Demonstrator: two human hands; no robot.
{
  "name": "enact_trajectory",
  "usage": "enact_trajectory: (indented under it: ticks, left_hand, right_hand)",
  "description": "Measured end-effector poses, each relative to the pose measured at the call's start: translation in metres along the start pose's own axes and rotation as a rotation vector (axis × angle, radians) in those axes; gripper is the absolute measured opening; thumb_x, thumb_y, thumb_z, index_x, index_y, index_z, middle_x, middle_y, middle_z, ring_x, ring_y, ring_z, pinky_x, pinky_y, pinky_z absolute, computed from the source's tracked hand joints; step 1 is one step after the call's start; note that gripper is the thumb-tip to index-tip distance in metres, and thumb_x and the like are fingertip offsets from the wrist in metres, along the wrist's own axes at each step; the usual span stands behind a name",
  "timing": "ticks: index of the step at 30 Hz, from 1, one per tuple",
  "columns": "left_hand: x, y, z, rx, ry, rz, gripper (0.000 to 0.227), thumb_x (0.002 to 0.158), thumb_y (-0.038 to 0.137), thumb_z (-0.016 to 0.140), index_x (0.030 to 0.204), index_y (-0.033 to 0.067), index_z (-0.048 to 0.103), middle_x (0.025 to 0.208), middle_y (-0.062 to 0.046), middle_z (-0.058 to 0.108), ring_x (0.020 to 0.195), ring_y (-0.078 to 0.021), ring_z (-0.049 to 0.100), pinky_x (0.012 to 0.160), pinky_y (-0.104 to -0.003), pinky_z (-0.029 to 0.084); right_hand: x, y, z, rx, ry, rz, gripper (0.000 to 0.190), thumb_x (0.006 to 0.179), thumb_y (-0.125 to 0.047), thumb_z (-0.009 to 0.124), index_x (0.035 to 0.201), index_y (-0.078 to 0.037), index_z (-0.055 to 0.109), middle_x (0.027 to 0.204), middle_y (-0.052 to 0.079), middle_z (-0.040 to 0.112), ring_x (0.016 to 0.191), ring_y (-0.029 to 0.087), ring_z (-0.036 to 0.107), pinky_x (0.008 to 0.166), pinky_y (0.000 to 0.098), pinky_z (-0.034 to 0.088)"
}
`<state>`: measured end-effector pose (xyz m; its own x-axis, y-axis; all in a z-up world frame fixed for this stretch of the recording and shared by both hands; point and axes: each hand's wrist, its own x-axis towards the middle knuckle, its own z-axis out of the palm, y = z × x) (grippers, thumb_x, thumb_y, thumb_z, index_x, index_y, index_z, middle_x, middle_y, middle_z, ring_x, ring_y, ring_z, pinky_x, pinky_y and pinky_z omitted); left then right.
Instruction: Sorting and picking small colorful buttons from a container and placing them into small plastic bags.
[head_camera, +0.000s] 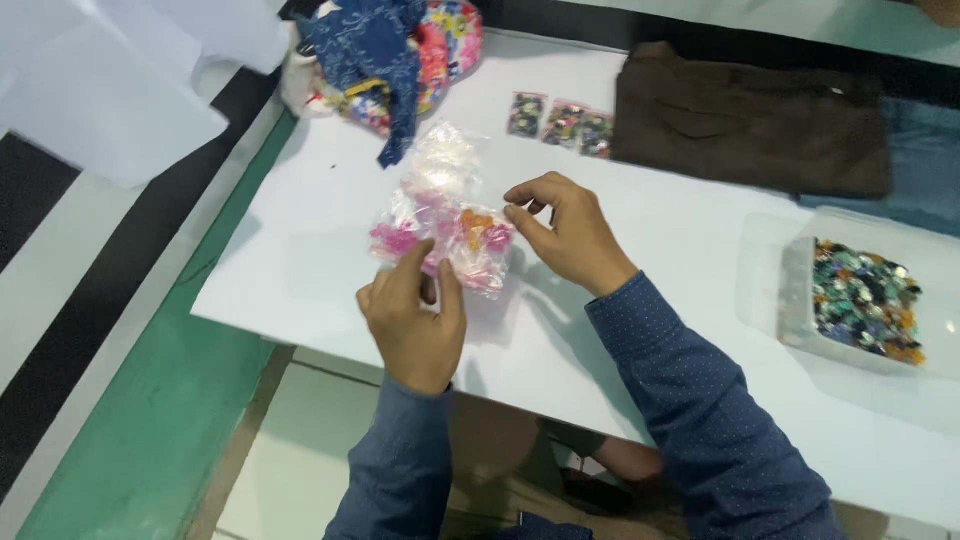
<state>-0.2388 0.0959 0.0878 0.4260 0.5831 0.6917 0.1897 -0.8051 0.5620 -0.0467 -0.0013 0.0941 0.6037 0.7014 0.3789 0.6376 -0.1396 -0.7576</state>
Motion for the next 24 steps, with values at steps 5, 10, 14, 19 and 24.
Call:
enact_trajectory:
  ticks: [5, 10, 14, 19, 24]
  left_hand:
    - [-0.015, 0.047, 0.002, -0.139, -0.078, 0.1, 0.015, 0.094, 0.01, 0.068, 0.108, 0.0093, 0.073, 0.064, 0.002, 0.053, 0.066, -0.0167, 0.056, 0.082, -0.034, 0.039]
    - [-0.034, 0.098, 0.049, -0.317, -0.274, 0.188, 0.009, 0.099, 0.008, 0.064, 0.103, 0.0062, 0.071, 0.074, 0.001, 0.061, 0.069, -0.0166, 0.057, 0.085, -0.037, 0.044]
    - [-0.037, 0.136, 0.094, -0.413, -0.385, 0.392, 0.018, 0.088, 0.0, 0.071, 0.105, 0.0064, 0.073, 0.078, -0.002, 0.064, 0.077, -0.0249, 0.065, 0.072, -0.035, 0.049]
    - [-0.037, 0.188, 0.144, -0.523, -0.533, 0.542, 0.021, 0.084, -0.002, 0.074, 0.104, 0.0045, 0.074, 0.084, -0.006, 0.066, 0.081, -0.03, 0.067, 0.075, -0.038, 0.05]
    - [-0.039, 0.214, 0.205, -0.537, -0.734, 0.701, 0.023, 0.082, 0.0, 0.073, 0.105, -0.0005, 0.074, 0.086, -0.017, 0.069, 0.085, -0.0386, 0.069, 0.079, -0.044, 0.054]
  right_hand:
    - [-0.03, 0.002, -0.025, -0.029, 0.027, -0.027, 0.017, 0.093, -0.019, 0.071, 0.107, -0.011, 0.075, 0.097, 0.008, 0.072, 0.086, 0.023, 0.069, 0.075, 0.0336, 0.055]
    - [-0.078, 0.011, -0.082, -0.091, -0.008, 0.05, 0.018, 0.095, -0.021, 0.065, 0.106, -0.009, 0.071, 0.104, 0.006, 0.07, 0.09, 0.021, 0.066, 0.082, 0.0353, 0.053]
    - [-0.114, 0.026, -0.136, -0.166, 0.051, 0.079, 0.02, 0.091, -0.013, 0.069, 0.108, -0.003, 0.073, 0.097, 0.017, 0.071, 0.085, 0.034, 0.072, 0.075, 0.0451, 0.059]
    - [-0.156, 0.056, -0.194, -0.208, 0.169, 0.088, 0.02, 0.084, -0.005, 0.073, 0.104, -0.006, 0.074, 0.092, 0.017, 0.071, 0.079, 0.037, 0.072, 0.071, 0.0463, 0.057]
    - [-0.197, 0.082, -0.254, -0.354, 0.275, 0.244, 0.018, 0.088, -0.009, 0.072, 0.105, -0.008, 0.076, 0.092, 0.013, 0.071, 0.082, 0.035, 0.072, 0.075, 0.0433, 0.056]
